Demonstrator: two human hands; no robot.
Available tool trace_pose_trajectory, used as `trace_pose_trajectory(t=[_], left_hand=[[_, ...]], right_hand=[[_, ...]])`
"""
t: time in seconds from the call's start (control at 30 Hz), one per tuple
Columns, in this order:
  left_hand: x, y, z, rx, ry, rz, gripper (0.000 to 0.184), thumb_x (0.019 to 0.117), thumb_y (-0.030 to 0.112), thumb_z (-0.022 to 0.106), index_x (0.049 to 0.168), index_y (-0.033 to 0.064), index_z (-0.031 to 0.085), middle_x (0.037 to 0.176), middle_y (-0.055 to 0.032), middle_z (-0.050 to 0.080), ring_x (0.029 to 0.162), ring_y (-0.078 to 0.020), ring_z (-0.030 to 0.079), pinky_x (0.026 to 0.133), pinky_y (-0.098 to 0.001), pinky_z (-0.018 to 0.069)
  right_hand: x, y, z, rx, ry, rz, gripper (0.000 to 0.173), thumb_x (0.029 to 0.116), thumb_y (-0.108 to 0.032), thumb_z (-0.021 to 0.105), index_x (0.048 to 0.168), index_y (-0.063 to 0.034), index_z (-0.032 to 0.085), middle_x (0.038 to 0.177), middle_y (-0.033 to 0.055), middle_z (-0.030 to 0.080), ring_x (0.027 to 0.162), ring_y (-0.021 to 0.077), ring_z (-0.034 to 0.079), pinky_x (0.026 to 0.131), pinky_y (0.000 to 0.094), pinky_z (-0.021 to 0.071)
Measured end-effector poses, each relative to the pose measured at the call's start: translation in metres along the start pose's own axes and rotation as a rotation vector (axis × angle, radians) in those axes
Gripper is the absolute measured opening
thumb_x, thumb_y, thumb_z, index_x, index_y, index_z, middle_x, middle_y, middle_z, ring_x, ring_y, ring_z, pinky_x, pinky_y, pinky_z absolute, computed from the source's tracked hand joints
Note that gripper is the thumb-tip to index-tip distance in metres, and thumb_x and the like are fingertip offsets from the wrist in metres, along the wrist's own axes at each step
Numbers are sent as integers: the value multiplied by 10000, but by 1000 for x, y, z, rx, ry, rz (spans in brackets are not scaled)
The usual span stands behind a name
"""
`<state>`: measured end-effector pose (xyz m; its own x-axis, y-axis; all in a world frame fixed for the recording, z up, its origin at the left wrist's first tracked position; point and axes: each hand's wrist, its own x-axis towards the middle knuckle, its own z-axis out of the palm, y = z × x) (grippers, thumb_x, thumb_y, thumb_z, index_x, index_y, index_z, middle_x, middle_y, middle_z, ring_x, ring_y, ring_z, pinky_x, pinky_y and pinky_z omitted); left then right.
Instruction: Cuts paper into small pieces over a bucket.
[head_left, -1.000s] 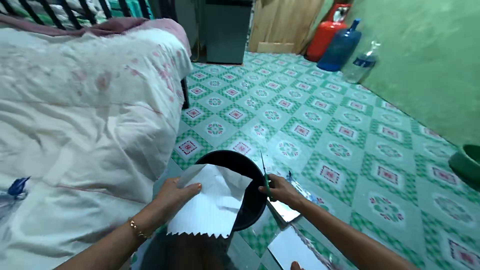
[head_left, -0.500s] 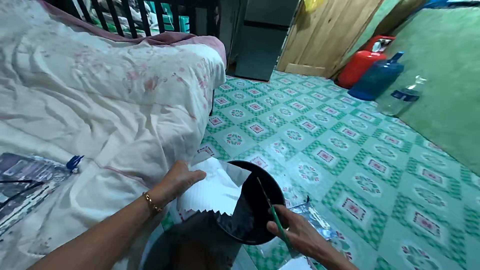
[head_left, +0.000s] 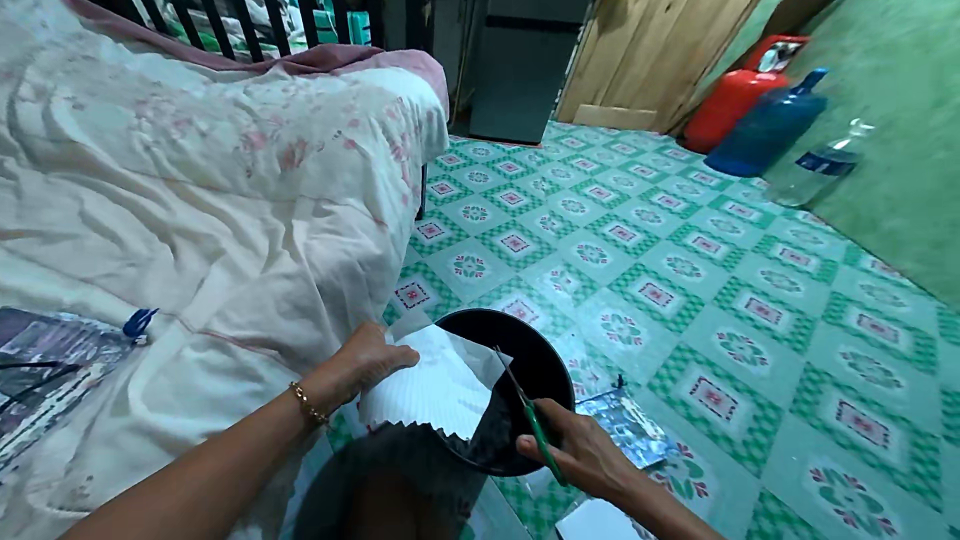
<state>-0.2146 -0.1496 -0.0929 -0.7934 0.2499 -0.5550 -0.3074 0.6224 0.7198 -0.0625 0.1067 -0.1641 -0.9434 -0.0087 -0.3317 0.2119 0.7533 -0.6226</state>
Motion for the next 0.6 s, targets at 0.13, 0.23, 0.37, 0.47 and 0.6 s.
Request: trace_pose_trajectory(t=[0.13,0.23,0.37,0.47,0.6], left_hand=[[1,-1,2,-6,-12,-1,220,958,110,708,1081,-36,600,856,-80,632,720,-116,627,708,-293,545],[2,-2,3,3,-20,-4,224,960,113,707,1083,-40,601,859,-87,632,725,-120,625,713,-297,542],[3,-3,5,12,-21,5,211,956,112,709,1066,-33,601,851,-84,628,723,-119,625,712,-295,541],[5,-5,5,9,-25,7,240,964,126,699,1099,-49,604,891,-108,634,756,-143,623,738,-326,539],[6,-5,4,-44,9,-14,262,954,121,710,1118,-49,597,909,-111,642,766,-148,633,739,-326,545]], right_hand=[[0,1,3,33,25,-9,624,954,-497,643,1245,55,616,892,198,682,772,326,664,728,515,528],[0,3,4,60,30,-8,515,974,-402,667,1184,66,631,832,170,671,690,270,651,688,450,539],[-3,3,5,145,26,26,376,983,-309,678,1081,53,647,723,88,636,588,151,611,618,323,529],[-6,5,4,225,-3,62,392,1006,-334,633,1101,46,624,737,62,629,609,130,618,632,307,536],[-11,8,-2,141,-115,86,631,979,-506,587,1261,57,576,946,189,674,811,284,671,784,469,539]])
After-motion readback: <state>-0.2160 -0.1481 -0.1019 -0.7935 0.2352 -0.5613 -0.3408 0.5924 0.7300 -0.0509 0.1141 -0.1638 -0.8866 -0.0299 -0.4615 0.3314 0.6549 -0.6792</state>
